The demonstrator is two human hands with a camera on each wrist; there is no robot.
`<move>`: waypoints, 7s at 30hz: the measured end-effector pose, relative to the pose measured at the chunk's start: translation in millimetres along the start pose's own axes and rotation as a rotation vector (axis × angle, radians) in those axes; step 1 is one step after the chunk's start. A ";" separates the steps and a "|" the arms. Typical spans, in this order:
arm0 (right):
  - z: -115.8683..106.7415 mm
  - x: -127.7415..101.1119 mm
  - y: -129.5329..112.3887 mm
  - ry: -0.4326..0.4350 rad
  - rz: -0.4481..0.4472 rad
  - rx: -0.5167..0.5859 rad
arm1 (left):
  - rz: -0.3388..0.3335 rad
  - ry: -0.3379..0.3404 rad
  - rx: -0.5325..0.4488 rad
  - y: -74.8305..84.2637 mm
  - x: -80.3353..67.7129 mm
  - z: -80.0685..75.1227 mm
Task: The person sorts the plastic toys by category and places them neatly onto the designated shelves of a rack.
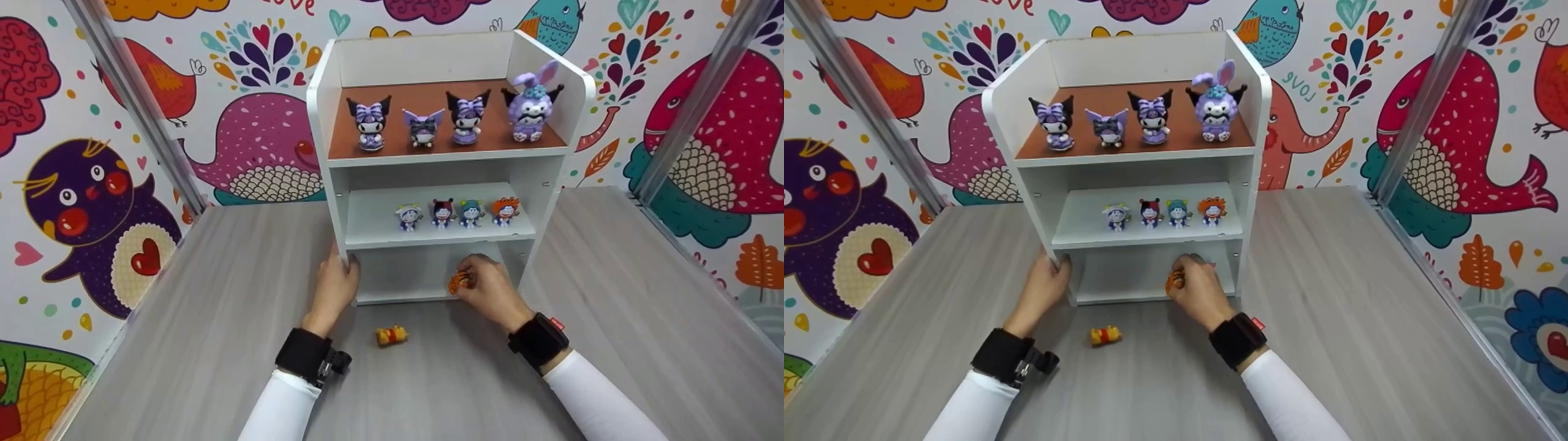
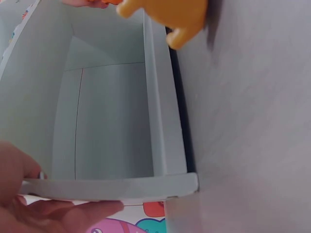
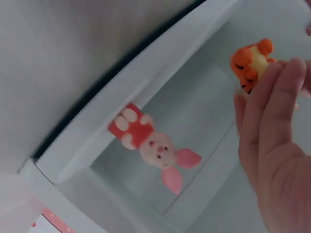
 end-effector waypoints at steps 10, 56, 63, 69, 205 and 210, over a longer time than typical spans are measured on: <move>1.1 0.6 6.9 0.052 0.009 -0.083 | -0.016 -0.022 0.028 -0.7 -0.3 1.9; 7.8 0.2 -2.3 0.029 -0.118 -0.294 | -0.009 -0.004 0.019 -3.6 0.6 2.2; 4.4 -0.3 -10.5 0.020 -0.165 -0.291 | 0.004 -0.003 0.020 -0.7 1.1 0.4; 6.1 0.1 -8.6 0.039 -0.177 -0.280 | 0.013 0.011 0.022 0.9 0.9 -1.0; 7.6 -11.1 -64.6 -0.139 -0.297 -0.095 | 0.025 0.008 0.024 3.3 0.8 4.5; 10.9 -11.2 -64.3 -0.165 -0.307 -0.134 | 0.020 -0.003 0.018 3.3 1.7 4.8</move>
Point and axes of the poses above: each hand's wrist, its own x-axis towards the middle knuckle, its own z-axis out of the palm, y = z × x, the point moved 9 cm from there along x, towards the middle knuckle
